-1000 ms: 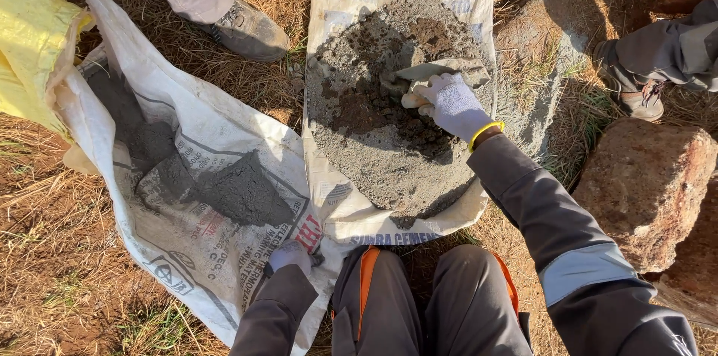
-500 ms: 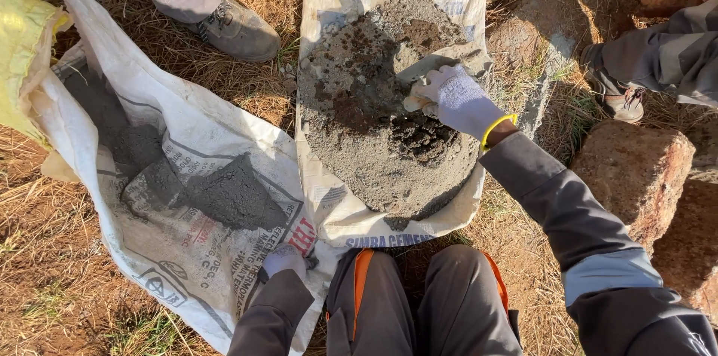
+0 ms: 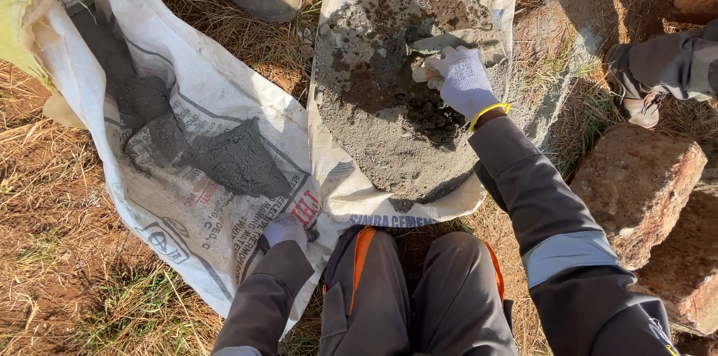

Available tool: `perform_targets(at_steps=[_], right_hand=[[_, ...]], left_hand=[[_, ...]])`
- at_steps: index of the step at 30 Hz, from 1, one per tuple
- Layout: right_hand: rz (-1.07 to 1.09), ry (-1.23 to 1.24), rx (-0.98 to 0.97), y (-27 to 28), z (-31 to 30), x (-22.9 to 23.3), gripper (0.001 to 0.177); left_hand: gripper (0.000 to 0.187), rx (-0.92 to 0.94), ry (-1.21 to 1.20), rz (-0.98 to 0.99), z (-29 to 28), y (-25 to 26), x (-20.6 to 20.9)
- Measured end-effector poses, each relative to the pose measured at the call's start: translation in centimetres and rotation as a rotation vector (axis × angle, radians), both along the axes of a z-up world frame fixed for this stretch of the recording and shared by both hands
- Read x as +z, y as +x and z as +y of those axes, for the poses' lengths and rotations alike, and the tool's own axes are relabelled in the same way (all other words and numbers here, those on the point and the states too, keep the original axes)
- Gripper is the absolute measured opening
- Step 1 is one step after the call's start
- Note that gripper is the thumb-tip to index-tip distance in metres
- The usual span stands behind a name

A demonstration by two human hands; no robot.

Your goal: The person kneels on the ground and uses a trowel to mix dry cement powder on a sack. Another person pours water from a bucket into the mixture while the person continues to fold and blend the material into a wet paste.

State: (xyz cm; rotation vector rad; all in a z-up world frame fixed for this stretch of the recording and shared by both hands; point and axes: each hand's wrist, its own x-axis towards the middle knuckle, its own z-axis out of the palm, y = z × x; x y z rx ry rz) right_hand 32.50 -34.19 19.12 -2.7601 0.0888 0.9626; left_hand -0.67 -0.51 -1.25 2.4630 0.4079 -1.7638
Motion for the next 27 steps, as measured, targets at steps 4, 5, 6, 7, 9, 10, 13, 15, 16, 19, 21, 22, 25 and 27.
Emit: perform_targets(at_steps=[4,5,6,7,9,10,13,15,16,19,21,22,25,27], right_hand=[[0.111,-0.311,0.607,-0.5,0.1,3.4,0.036],[0.161,-0.347,0.633,-0.7,1.0,5.7,0.039],[0.173,-0.342,0.634,-0.1,0.8,6.0,0.039],[0.052,-0.182,0.306,0.5,0.5,6.2,0.038],[-0.067,-0.024,-0.024,1.9,-0.1,3.0,0.038],[-0.072,0.182,-0.266,2.6,-0.4,-0.5,0.029],[-0.009,0.331,-0.387,0.2,1.3,1.6,0.022],[0.065,0.241,-0.242,-2.1,0.9,5.1,0.024],[-0.023,0.104,0.119,-3.3,-0.1,5.5,0.032],[-0.124,-0.047,0.491,-3.0,-0.1,6.1,0.039],[-0.102,-0.044,0.503,-3.1,0.6,5.9,0.038],[-0.067,-0.046,0.451,-4.9,0.7,5.8,0.037],[-0.04,-0.058,0.347,-6.8,0.9,6.6,0.034],[-0.03,-0.082,0.318,-7.0,0.7,8.2,0.032]], left_hand=[[0.037,-0.009,0.007,-0.001,-0.3,0.1,-1.4],[0.036,-0.016,0.023,-0.018,-0.2,-0.5,-1.8],[0.036,-0.017,0.024,-0.005,-0.1,-0.5,-1.7],[0.037,-0.023,0.003,0.003,0.0,-0.4,-1.7],[0.039,-0.028,-0.015,0.011,-0.3,-0.6,-1.5],[0.038,-0.038,-0.013,0.01,-0.3,-0.4,-1.4],[0.036,-0.057,-0.002,0.011,0.7,0.0,-1.0],[0.036,-0.036,-0.021,0.019,-0.5,0.0,-0.7],[0.035,-0.046,-0.005,0.009,-0.6,0.1,-0.5],[0.034,-0.03,0.028,-0.029,-0.4,0.8,-0.7],[0.034,-0.004,0.047,-0.013,-0.9,0.5,-1.2],[0.035,-0.021,0.015,0.018,-0.5,0.4,-1.4],[0.038,-0.039,-0.015,0.023,0.7,0.2,-1.6],[0.038,-0.02,-0.031,0.013,-1.0,0.3,-0.6]])
